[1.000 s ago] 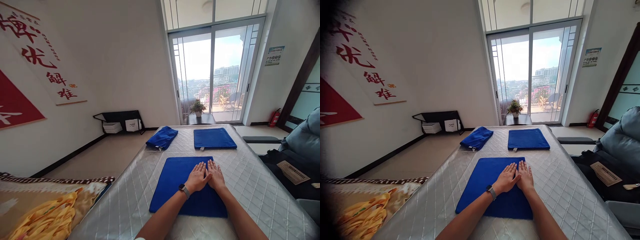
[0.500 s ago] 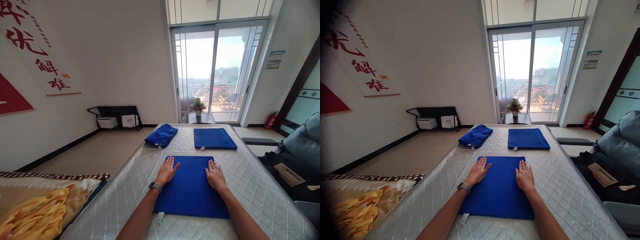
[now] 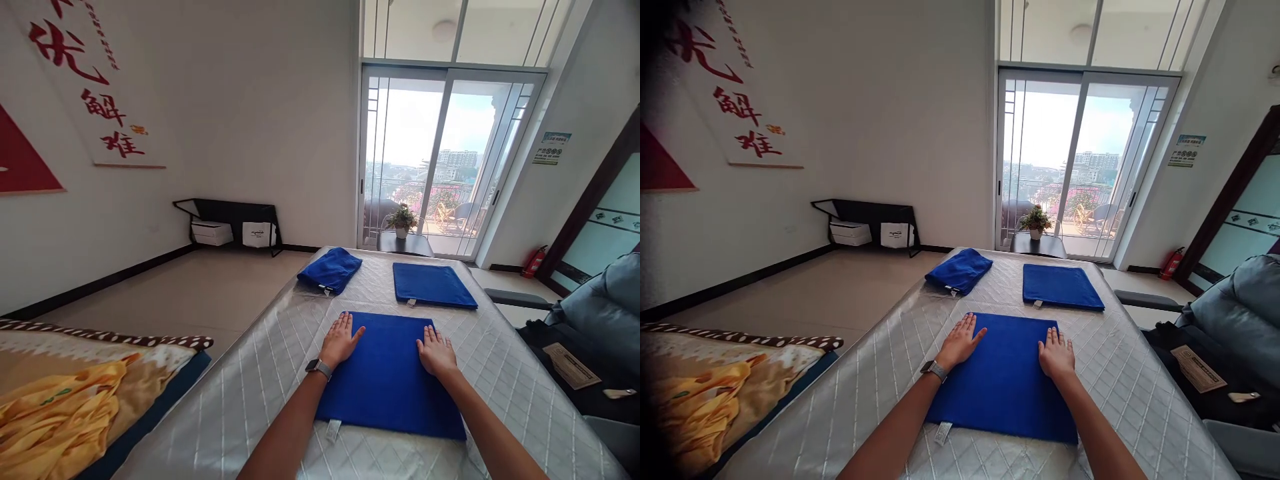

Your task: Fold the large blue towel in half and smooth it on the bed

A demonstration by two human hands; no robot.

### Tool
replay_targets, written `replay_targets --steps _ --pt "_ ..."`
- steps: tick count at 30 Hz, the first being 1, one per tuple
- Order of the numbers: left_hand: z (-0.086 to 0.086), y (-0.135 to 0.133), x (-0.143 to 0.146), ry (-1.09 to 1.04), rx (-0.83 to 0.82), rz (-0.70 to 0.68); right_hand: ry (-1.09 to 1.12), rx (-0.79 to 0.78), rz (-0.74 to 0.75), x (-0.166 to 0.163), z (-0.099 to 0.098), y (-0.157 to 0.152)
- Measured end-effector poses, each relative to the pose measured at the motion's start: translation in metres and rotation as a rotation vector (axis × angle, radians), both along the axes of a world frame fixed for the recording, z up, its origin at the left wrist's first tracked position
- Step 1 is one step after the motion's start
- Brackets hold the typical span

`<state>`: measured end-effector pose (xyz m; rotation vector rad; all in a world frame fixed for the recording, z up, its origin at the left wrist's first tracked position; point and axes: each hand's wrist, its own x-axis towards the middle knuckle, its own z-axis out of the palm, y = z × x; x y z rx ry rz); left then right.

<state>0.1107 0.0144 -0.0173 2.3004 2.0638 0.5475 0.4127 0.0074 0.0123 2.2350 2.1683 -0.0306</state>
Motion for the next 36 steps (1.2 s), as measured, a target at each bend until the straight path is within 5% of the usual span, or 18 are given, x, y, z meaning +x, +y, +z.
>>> replay_targets --steps 6,26,30,36 --pt "0.001 -0.001 0.0 -0.001 -0.017 0.001 0.04 0.055 0.13 0.002 0.005 0.023" --pt "-0.006 0.01 0.002 0.151 -0.041 0.053 0.221 0.103 0.096 0.011 -0.017 0.032" --pt "0.005 0.011 0.04 0.176 -0.047 -0.006 0.235 0.115 0.098 0.01 -0.016 0.031" --pt "0.01 0.011 0.16 0.08 -0.008 -0.4 0.188 0.115 0.131 0.014 -0.018 0.028"
